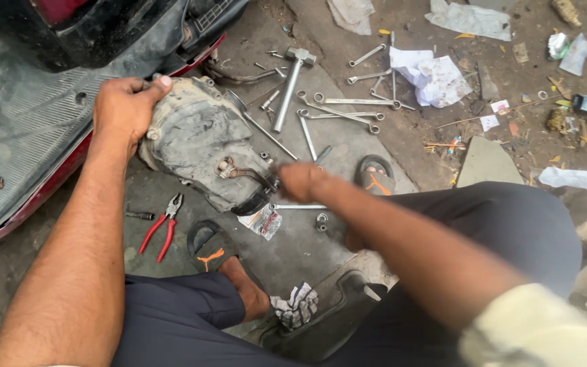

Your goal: Disassembling and inspecting a scooter engine component on the ground using various hand tools.

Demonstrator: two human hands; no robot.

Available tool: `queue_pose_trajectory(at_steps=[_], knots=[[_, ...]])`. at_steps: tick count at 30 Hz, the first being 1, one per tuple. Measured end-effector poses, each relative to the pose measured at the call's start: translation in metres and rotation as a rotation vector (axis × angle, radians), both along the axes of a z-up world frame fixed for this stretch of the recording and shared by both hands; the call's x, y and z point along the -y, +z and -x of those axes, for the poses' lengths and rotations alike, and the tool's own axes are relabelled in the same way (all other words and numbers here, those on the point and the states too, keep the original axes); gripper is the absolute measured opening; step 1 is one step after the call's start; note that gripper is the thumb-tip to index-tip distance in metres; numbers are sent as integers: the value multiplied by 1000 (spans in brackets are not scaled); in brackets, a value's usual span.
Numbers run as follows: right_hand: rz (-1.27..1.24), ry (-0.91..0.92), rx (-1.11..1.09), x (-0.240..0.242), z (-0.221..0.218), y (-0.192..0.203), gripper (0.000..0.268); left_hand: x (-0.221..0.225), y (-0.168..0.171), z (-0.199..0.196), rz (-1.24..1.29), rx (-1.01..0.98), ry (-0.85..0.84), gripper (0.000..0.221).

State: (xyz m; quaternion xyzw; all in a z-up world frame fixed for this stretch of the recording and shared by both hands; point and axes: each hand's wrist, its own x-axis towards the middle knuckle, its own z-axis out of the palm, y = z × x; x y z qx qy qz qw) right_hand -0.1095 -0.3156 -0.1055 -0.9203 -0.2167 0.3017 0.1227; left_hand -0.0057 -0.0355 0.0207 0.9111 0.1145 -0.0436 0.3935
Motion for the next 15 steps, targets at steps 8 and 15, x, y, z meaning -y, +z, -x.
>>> queue_pose_trajectory(at_steps=[8, 15], knots=[[-547, -454, 295, -24, 57, -48, 27, -3, -4, -2, -106, 154, -83, 42], [-458, -428, 278, -7, 45, -15, 19, -7, -10, -10, 11, 117, -62, 42]])
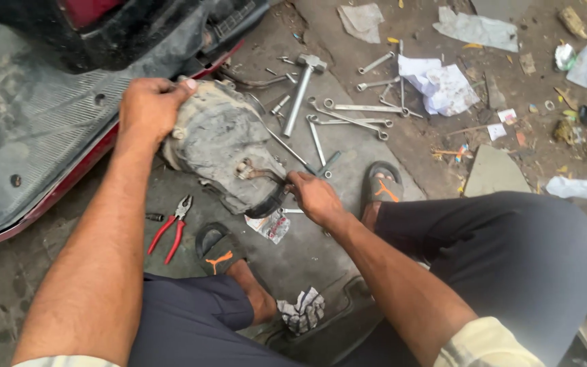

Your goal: Disassembling and inspecting a scooter engine component on the ground using various hand tools.

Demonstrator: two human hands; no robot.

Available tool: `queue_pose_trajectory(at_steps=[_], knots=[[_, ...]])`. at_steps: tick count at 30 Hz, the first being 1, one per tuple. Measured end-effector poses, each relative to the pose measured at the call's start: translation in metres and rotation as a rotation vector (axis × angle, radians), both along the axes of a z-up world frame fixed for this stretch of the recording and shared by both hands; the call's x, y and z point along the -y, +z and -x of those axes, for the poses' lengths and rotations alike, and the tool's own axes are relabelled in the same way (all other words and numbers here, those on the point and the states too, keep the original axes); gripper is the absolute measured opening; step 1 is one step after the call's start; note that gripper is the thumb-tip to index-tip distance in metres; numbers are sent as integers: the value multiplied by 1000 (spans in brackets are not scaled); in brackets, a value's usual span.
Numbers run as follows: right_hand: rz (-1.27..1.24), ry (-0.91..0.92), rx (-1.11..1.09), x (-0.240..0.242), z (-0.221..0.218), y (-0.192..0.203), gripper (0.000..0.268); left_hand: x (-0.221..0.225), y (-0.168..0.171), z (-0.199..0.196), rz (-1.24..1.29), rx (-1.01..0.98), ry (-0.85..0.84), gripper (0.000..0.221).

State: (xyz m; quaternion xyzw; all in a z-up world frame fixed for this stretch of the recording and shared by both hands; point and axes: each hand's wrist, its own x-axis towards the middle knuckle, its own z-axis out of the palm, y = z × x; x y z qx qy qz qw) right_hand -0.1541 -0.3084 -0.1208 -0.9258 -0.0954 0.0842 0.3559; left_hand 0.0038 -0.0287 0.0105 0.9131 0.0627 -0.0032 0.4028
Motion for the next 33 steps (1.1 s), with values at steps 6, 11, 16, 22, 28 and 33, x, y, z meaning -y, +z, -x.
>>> queue_pose_trajectory(at_steps=[6, 11, 16, 22, 28, 33], knots=[[94, 86, 155, 14, -6, -33, 22, 5, -2, 2, -21, 13, -26, 40], [156, 2, 31, 18, -15, -8, 25, 6, -12, 0, -90, -11, -24, 47], [8, 5, 1, 23, -16, -25, 51, 11, -10, -1, -49, 35, -65, 45], [-28, 133, -106, 35, -24, -28, 88, 18, -2, 3, -45, 12, -95, 44], [-4, 135, -214, 35, -31, -26, 86, 23, 4, 6, -46, -5, -145, 44], [-7, 150, -218, 36, -31, -23, 78, 26, 2, 4, -7, -15, -184, 42]])
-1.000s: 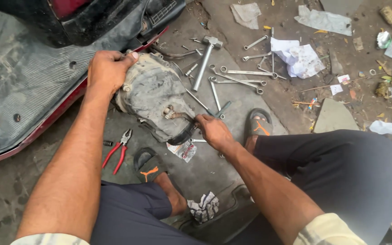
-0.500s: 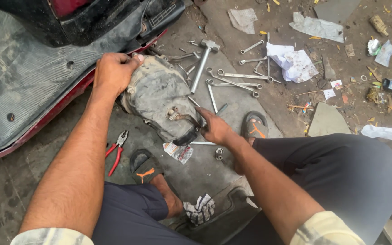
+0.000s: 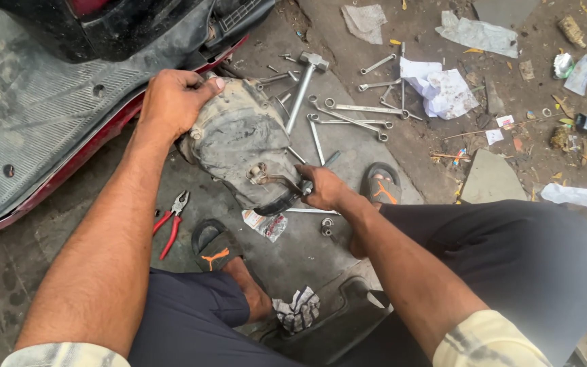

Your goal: Disassembling and inspecting a scooter engine component on the ground using various hand tools.

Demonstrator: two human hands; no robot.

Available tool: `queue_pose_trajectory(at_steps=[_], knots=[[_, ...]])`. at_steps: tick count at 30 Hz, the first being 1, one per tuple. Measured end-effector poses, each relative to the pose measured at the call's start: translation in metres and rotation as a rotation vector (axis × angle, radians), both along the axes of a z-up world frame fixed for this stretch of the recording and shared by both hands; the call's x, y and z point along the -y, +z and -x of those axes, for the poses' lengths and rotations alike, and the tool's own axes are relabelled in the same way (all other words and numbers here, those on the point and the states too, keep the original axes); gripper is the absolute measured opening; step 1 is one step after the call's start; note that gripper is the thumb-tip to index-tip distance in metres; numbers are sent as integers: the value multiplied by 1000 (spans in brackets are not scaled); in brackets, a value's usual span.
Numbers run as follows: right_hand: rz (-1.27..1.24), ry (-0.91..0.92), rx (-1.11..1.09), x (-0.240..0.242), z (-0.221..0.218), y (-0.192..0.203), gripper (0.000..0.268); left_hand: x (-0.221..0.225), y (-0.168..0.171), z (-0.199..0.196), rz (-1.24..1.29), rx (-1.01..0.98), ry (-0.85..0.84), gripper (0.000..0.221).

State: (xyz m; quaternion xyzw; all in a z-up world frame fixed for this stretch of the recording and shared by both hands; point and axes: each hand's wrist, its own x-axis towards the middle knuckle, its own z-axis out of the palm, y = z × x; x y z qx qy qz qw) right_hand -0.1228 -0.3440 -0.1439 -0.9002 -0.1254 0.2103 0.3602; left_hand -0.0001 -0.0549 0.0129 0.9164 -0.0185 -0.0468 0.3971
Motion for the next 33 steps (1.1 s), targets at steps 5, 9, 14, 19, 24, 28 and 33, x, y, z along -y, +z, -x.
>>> queue_pose_trajectory(at_steps=[5, 9, 14, 19, 24, 28, 33], knots=[[-29, 4, -17, 5, -5, -10, 78, 4, 7, 3, -30, 63, -6, 42], [-4, -5, -41, 6, -6, -12, 76, 7, 9, 4, -52, 21, 12, 41], [51, -77, 16, -2, 6, -44, 87, 9, 7, 6, -52, 41, 53, 40], [-45, -332, 73, -24, 46, -36, 87, 1, -1, 4, -61, 113, 111, 39], [-59, -491, 206, -47, 64, -25, 87, -3, -10, 4, -63, 72, 197, 41], [-20, -607, 274, -62, 65, -23, 89, -5, -6, 12, -87, 68, 257, 43], [51, -618, 252, -60, 65, -17, 85, -10, -13, 9, -50, 52, 300, 44]])
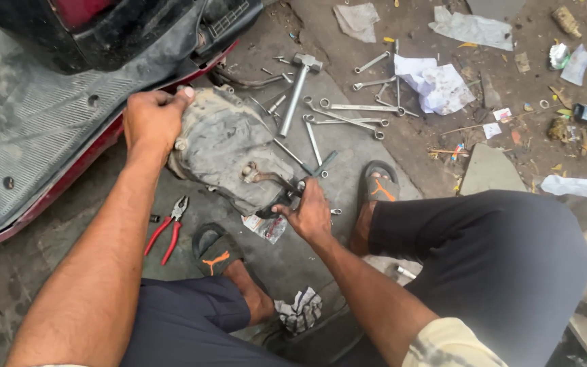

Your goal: Disassembling and inspecting a scooter engine component on the ground using various hand tools.

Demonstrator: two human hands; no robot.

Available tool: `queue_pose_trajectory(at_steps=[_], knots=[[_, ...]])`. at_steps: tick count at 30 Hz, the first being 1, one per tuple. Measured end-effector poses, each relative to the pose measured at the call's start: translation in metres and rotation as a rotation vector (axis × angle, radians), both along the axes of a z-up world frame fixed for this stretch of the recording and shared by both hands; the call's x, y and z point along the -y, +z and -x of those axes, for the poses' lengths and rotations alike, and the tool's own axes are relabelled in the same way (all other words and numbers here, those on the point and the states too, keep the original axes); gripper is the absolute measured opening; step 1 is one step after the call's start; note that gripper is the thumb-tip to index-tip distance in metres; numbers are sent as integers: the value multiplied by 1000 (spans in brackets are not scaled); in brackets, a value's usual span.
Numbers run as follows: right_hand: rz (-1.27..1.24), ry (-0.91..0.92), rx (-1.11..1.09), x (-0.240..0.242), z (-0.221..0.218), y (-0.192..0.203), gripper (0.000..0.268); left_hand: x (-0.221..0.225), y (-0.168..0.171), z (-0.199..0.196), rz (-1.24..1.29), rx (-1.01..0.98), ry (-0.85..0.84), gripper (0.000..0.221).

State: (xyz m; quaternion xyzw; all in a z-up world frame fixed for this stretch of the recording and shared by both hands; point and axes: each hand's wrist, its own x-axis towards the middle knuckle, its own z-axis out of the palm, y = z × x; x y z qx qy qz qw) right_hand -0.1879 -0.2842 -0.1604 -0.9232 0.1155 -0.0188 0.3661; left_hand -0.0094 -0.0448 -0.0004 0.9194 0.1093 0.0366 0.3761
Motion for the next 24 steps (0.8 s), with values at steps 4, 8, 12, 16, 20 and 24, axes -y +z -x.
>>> queue_pose_trajectory(at_steps=[4, 8, 12, 16, 20, 24], knots=[[50, 14, -47, -9, 3, 5, 83, -6, 5, 7, 10, -65, 24, 45], [74, 26, 18, -15, 16, -4, 70, -14, 3, 4, 76, -102, -51, 42], [89, 47, 27, -13, 15, -4, 53, -30, -14, -1, 121, -70, -144, 38], [110, 127, -27, -11, 14, -4, 38, -34, -15, -5, 226, -85, -234, 35], [48, 190, -59, -7, 14, 3, 36, -30, -5, -4, 240, -133, -232, 34], [68, 253, -79, 9, -4, 16, 51, -30, -9, -9, 201, -158, -219, 36]])
